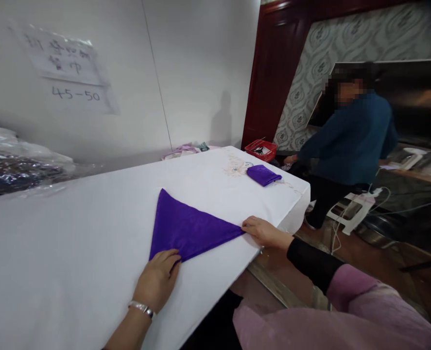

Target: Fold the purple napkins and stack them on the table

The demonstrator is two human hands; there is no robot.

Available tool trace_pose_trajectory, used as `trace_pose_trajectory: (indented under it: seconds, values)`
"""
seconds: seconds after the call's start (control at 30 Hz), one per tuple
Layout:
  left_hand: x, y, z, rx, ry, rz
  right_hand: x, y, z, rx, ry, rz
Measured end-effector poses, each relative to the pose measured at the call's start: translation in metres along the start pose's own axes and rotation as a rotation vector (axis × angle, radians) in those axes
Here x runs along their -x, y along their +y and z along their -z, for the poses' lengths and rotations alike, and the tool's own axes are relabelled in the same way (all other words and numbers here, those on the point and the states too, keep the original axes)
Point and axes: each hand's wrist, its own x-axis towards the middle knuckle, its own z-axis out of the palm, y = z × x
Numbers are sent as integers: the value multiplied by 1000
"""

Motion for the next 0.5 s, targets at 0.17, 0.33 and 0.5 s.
trace_pose_trajectory:
  seconds: [0.17,0.33,0.5]
  values:
    - [3,-4,-4,-51,-57,37,-6,7,-5,106,-36,26]
    - [2,0,-3,-121,-158,93,-8,11,-15,174,-22,-9]
    - [-1,12,6,-173,-210,125,-6,4,-4,139,-7,-68]
